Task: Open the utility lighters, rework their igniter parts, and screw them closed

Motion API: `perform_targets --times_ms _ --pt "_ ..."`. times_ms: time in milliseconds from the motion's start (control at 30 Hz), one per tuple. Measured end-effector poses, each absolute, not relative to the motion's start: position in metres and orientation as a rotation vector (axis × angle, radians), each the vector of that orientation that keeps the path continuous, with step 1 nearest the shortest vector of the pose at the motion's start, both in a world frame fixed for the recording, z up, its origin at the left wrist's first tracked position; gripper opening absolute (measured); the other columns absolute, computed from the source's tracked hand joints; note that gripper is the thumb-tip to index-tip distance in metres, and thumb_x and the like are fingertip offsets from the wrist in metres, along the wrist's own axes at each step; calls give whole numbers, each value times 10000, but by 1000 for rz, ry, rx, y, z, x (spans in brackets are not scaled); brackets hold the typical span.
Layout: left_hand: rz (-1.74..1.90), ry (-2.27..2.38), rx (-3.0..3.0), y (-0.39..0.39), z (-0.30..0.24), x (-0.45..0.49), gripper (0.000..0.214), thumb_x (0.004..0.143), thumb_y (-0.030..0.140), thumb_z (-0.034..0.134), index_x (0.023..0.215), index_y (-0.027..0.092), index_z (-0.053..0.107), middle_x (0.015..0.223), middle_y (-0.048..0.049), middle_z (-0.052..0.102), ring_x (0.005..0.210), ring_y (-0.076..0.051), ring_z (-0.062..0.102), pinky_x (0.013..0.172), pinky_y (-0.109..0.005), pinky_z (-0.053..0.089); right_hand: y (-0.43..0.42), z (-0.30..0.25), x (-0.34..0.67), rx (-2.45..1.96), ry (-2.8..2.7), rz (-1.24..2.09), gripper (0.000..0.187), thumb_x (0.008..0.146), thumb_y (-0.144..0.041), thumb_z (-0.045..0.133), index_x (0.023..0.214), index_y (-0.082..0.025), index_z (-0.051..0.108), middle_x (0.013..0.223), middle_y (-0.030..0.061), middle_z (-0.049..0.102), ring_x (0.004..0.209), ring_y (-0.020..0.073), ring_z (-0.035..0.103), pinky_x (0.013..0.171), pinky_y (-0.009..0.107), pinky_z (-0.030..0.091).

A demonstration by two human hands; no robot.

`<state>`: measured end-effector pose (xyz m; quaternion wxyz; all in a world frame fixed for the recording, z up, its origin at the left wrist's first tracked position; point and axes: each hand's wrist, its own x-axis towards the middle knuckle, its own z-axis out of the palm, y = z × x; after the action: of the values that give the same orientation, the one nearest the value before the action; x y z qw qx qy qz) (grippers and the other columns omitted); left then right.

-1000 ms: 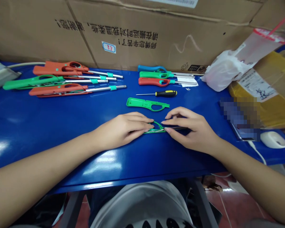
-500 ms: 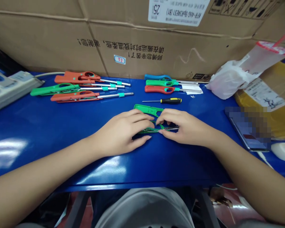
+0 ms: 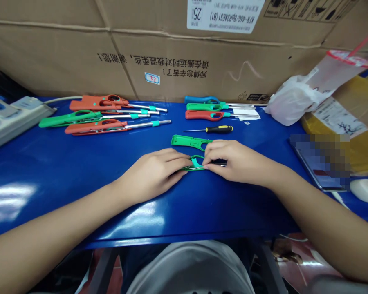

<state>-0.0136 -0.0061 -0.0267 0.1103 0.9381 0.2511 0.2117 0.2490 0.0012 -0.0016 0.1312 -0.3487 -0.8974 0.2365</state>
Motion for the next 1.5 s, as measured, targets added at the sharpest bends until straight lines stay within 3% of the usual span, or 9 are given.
perform_targets --times_ms 200,400,767,1033,1200,1500 --pt "712 714 2752 -5 -34 -15 202 1029 225 585 1151 178 738 1197 -88 776 1080 -227 736 970 -377 609 -7 17 240 -1108 -2865 421 204 952 -142 585 873 -193 766 904 80 728 909 257 675 802 395 501" --pt "747 707 2722 -4 -37 -17 196 1013 222 611 1153 169 738 1193 -97 783 1078 -230 752 964 -375 624 1 21 255 -1021 -2788 720 218 924 -114 617 1033 -206 782 1018 49 750 969 211 695 865 348 535" --pt "745 696 2705 -2 -34 -17 177 994 210 648 1143 172 738 1171 -79 793 1063 -232 759 964 -374 625 15 -8 271 -998 -2480 1011 138 911 -181 670 1002 -205 772 991 32 724 871 143 666 799 288 542" --pt "690 755 2439 8 -23 -20 157 988 252 644 1087 201 755 1060 -55 786 997 -191 720 924 -320 577 17 -10 273 -1087 -2392 1054 214 914 -393 718 978 -189 726 885 19 688 768 134 593 710 277 504" --pt "658 826 2295 14 -25 -22 144 949 312 695 1010 211 779 980 -39 786 891 -180 715 826 -294 580 15 -13 269 -1035 -2423 1028 129 906 -317 723 890 -191 697 870 10 670 752 125 561 700 269 471" --pt "639 862 2220 15 -26 -22 165 922 343 719 980 210 797 973 -46 796 872 -188 742 815 -286 597 14 -9 268 -1147 -2418 1077 105 894 -294 685 886 -197 724 865 13 705 750 136 572 701 281 470"
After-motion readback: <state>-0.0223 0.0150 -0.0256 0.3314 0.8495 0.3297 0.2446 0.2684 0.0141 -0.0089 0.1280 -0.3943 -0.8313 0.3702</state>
